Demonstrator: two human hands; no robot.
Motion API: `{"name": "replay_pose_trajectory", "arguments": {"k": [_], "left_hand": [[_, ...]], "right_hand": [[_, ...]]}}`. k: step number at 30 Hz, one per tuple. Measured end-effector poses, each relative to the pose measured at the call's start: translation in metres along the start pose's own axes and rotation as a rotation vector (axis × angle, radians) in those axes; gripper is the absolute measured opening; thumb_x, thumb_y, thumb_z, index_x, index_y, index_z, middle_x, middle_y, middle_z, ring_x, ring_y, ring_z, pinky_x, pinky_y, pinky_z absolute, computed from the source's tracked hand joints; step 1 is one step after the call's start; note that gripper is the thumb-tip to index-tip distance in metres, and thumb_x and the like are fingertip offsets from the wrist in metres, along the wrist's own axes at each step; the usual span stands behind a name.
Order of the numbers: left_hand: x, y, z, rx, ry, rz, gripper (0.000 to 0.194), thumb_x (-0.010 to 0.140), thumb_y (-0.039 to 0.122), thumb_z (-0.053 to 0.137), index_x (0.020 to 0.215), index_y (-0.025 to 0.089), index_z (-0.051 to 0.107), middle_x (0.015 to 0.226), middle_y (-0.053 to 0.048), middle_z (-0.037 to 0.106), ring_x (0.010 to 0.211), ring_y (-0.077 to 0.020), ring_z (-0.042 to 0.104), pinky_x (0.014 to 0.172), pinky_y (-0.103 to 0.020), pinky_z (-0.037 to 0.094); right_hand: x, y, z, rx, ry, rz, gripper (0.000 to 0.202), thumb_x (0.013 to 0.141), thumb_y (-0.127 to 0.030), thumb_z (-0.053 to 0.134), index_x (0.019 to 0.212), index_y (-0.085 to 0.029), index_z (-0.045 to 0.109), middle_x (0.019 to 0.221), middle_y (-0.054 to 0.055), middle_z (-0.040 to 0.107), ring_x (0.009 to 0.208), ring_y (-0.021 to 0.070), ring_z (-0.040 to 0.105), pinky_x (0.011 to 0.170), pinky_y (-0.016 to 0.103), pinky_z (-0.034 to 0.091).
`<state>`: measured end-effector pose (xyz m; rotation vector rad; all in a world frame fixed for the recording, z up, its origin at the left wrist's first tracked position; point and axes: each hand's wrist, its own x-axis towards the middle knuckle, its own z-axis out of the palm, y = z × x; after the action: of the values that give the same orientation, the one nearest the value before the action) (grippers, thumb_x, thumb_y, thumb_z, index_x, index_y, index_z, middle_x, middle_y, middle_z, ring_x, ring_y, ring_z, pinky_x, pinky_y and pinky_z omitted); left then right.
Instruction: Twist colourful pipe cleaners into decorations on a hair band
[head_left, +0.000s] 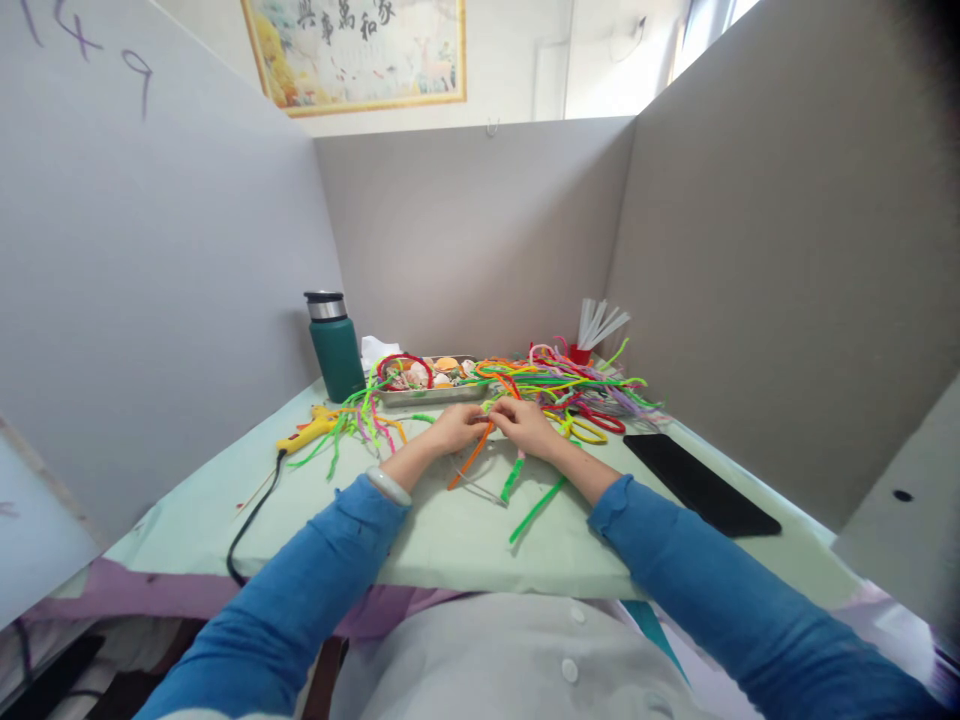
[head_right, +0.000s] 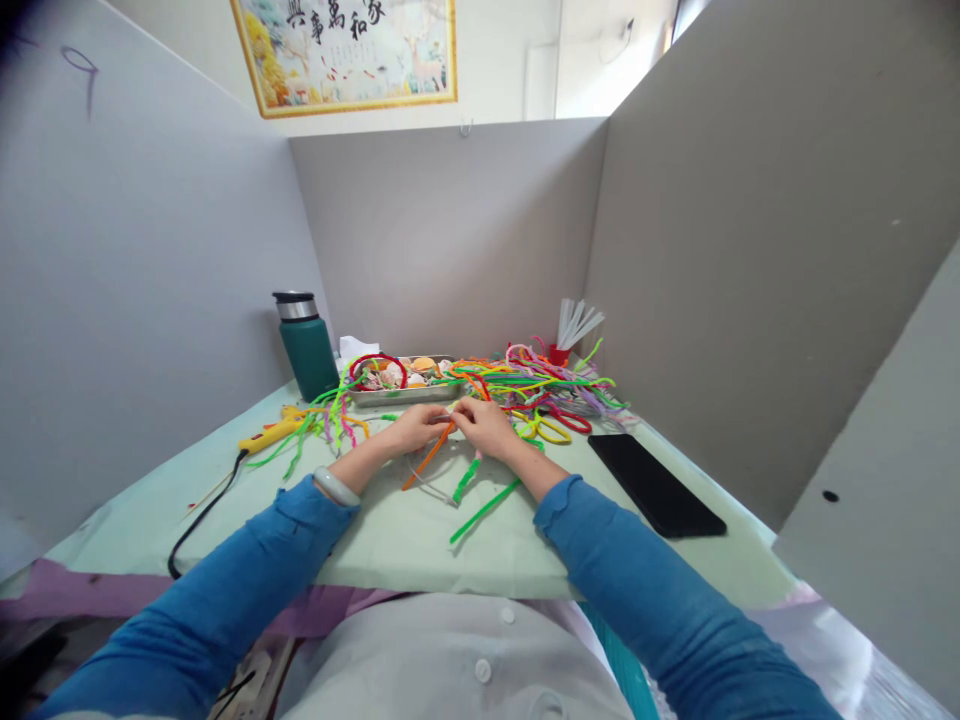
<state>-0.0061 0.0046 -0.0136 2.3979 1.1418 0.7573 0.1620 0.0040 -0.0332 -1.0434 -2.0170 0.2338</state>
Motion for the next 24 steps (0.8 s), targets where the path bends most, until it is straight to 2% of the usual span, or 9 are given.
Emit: {"name": "replay_pose_trajectory", "arguments": {"k": [24], "left_hand": [[0.0003,-0.001,0.0002,0.061,-0.019,0.038,0.03,0.076,0.026,0.045,0.089,0.009,0.065,0.084,-0.006,0.065,0.069,-0.0147,0.054,0.063,-0.022,0.041]], "right_hand": [[-0.0001,-0.0007,-0.0009,-0.012,-0.022,-0.016,0.02,0.082,-0.03,0.046,0.075,-0.016,0.059,0.061,-0.001,0.057,0.054,0.0098,0.047,0.052,0.022,0.03]]}}
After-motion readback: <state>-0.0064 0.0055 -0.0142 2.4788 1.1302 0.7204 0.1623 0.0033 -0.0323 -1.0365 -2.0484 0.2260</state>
